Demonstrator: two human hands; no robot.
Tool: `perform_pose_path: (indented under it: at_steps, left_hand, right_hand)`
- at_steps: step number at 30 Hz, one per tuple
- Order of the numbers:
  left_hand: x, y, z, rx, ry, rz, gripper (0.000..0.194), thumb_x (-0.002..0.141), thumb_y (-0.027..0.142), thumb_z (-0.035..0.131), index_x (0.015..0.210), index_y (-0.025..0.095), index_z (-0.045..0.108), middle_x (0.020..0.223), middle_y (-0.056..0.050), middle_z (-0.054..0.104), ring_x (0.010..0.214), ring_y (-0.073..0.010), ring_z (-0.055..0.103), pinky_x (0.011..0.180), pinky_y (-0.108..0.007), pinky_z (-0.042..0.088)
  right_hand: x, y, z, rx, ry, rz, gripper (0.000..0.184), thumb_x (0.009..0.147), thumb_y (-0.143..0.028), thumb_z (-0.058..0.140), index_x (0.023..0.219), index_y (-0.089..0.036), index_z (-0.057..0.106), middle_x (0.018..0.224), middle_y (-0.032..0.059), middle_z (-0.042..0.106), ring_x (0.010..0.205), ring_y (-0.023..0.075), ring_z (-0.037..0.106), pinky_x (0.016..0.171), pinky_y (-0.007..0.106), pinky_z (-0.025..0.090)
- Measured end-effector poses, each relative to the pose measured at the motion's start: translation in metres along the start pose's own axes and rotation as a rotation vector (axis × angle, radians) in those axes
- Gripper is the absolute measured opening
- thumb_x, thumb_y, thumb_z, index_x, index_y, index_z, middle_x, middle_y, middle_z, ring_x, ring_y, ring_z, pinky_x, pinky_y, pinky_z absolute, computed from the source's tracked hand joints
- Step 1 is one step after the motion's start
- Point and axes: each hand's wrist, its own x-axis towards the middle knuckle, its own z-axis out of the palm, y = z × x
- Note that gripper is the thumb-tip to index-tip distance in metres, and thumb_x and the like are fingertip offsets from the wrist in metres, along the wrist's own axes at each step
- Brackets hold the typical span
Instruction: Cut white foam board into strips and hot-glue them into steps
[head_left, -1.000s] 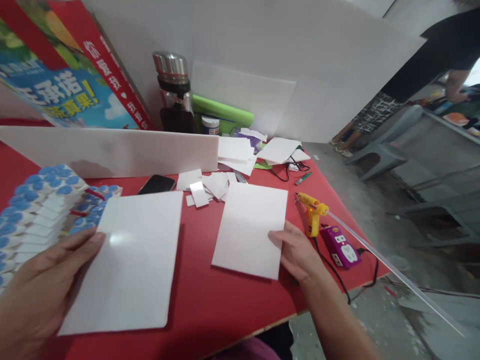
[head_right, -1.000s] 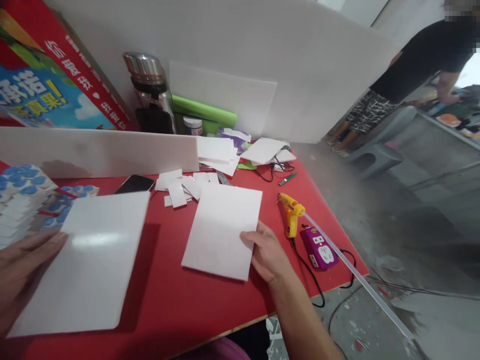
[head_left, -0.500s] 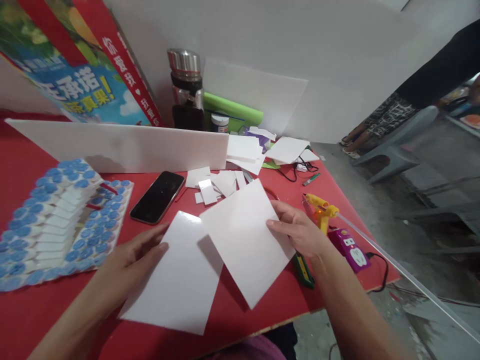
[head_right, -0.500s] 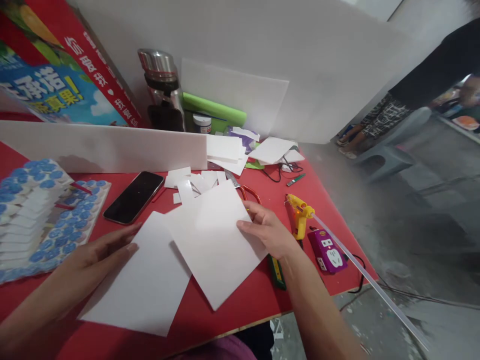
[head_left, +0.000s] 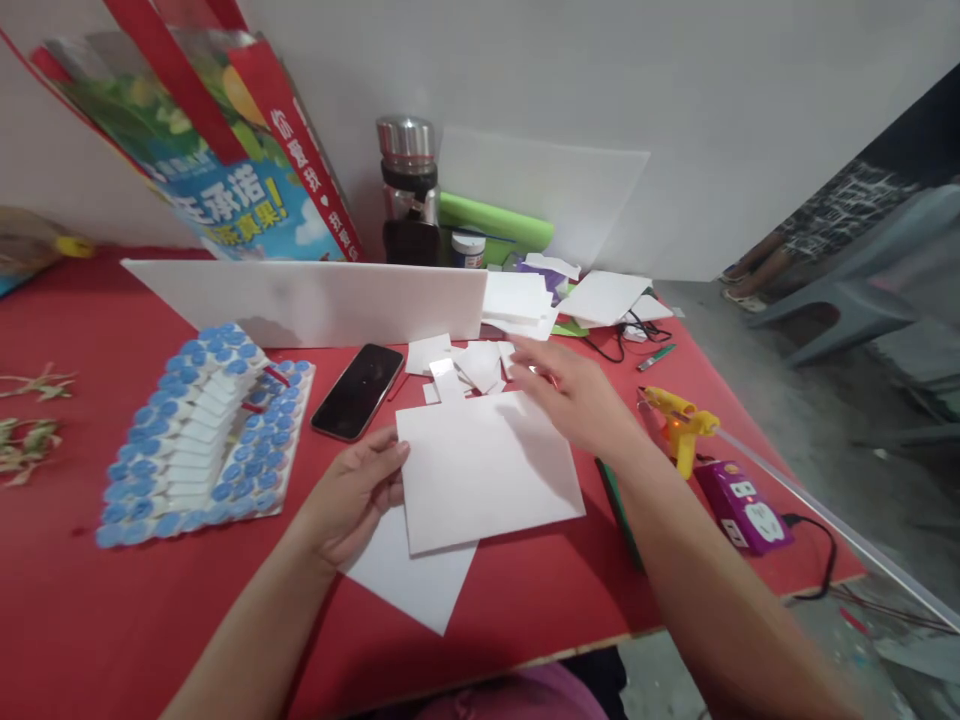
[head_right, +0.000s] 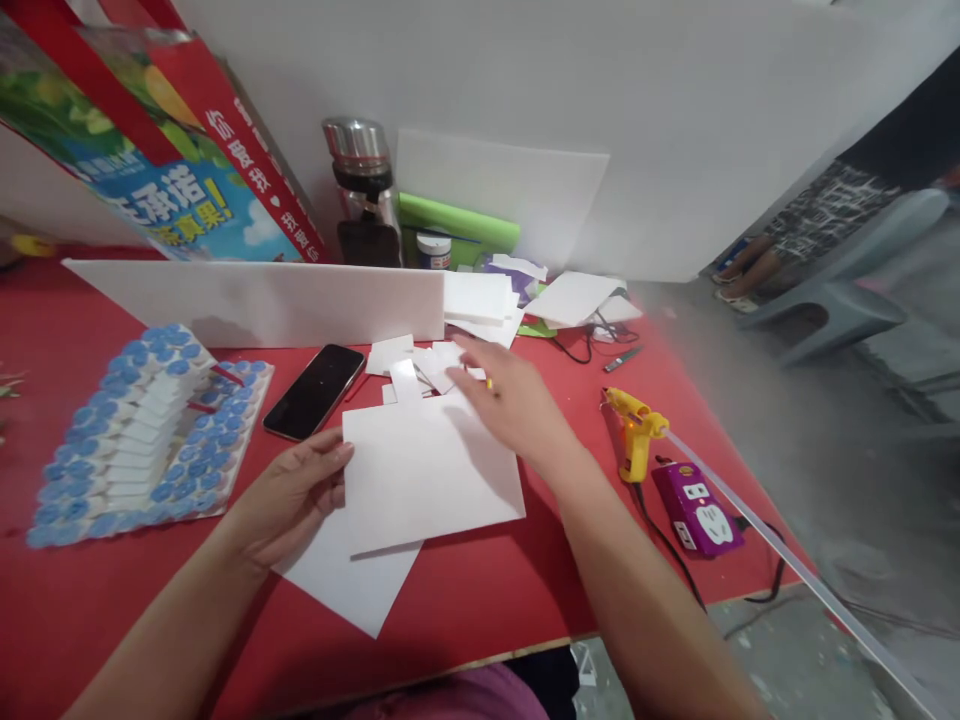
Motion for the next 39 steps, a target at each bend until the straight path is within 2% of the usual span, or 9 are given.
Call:
perform_pose_path:
  at_steps: [2,4,6,10,15,22,33,36,39]
  left_hand:
    - [0.001,0.002,-0.006,-0.061,-0.019,-0.011,0.024,0.077,0.018,0.09,0.096,0.016,0.075,0.082,-0.004,0.079,0.064,-0.0125,0.072,0.058,-0.018,0.061]
    - [0.002,0.004,-0.01,-0.063,-0.031,-0.02,0.022,0.081,0.014,0.084,0.102,0.016,0.075,0.09,-0.007,0.081,0.068,-0.0148,0.075,0.063,-0.021,0.064]
    - [0.004,0.005,-0.009,-0.046,-0.039,-0.02,0.023,0.084,0.013,0.08,0.107,0.016,0.076,0.099,-0.01,0.082,0.075,-0.0173,0.077,0.067,-0.025,0.066]
    - [0.01,0.007,0.003,-0.069,-0.003,-0.021,0.028,0.091,0.015,0.075,0.119,0.018,0.076,0.109,-0.009,0.082,0.089,-0.0184,0.079,0.079,-0.025,0.065]
    - [0.011,0.016,0.016,-0.216,-0.113,-0.057,0.044,0.106,0.044,0.053,0.14,0.02,0.067,0.124,-0.012,0.078,0.106,-0.0236,0.076,0.092,-0.034,0.063]
    - [0.008,0.015,0.011,-0.355,-0.198,-0.143,0.079,0.1,0.076,0.035,0.147,0.018,0.061,0.136,-0.018,0.073,0.13,-0.0345,0.067,0.104,-0.048,0.058]
    - [0.008,0.017,0.004,-0.403,-0.17,-0.14,0.083,0.101,0.076,0.034,0.144,0.011,0.063,0.137,-0.023,0.071,0.131,-0.0345,0.067,0.1,-0.047,0.061]
    - [0.005,0.011,0.008,-0.376,-0.197,-0.098,0.07,0.099,0.066,0.054,0.139,0.01,0.065,0.142,-0.022,0.068,0.127,-0.0318,0.069,0.103,-0.043,0.061]
    - [0.002,0.003,0.013,-0.207,-0.123,-0.058,0.048,0.089,0.036,0.08,0.13,0.013,0.071,0.127,-0.016,0.077,0.106,-0.0252,0.077,0.091,-0.033,0.065]
  right_hand:
    - [-0.021,0.014,-0.001,0.218,0.184,0.169,0.047,0.1,-0.052,0.063,0.14,-0.029,0.068,0.129,0.0077,0.076,0.121,0.0285,0.07,0.106,0.047,0.054]
    - [-0.044,0.027,0.001,0.531,0.25,0.346,0.051,0.096,-0.062,0.066,0.134,-0.029,0.07,0.121,0.0075,0.079,0.114,0.0282,0.073,0.101,0.045,0.057]
    - [-0.065,0.037,0.008,0.818,0.185,0.484,0.052,0.091,-0.063,0.072,0.128,-0.026,0.073,0.113,0.0087,0.081,0.105,0.0282,0.076,0.095,0.044,0.059]
    - [-0.087,0.043,0.027,1.087,0.074,0.585,0.044,0.075,-0.034,0.091,0.115,-0.022,0.077,0.109,0.0085,0.083,0.099,0.0275,0.078,0.09,0.041,0.06]
    - [-0.085,0.05,0.035,1.199,0.05,0.555,0.045,0.069,-0.017,0.088,0.113,-0.022,0.078,0.115,0.0065,0.082,0.103,0.0243,0.076,0.088,0.034,0.059]
    - [-0.081,0.057,0.035,1.259,0.093,0.66,0.031,0.086,-0.043,0.08,0.107,-0.02,0.08,0.108,0.0068,0.083,0.096,0.0215,0.076,0.082,0.031,0.061]
    - [-0.093,0.046,0.033,1.178,0.2,0.727,0.032,0.072,-0.03,0.094,0.098,-0.016,0.08,0.092,0.0073,0.084,0.076,0.0212,0.077,0.074,0.032,0.063]
    - [-0.098,0.035,0.04,1.272,0.263,0.7,0.028,0.077,-0.028,0.091,0.1,-0.017,0.08,0.108,0.0078,0.083,0.093,0.021,0.078,0.085,0.031,0.063]
    - [-0.109,0.025,0.051,1.344,0.145,0.713,0.028,0.078,-0.028,0.091,0.102,-0.019,0.078,0.112,0.0074,0.082,0.099,0.0212,0.077,0.089,0.032,0.063]
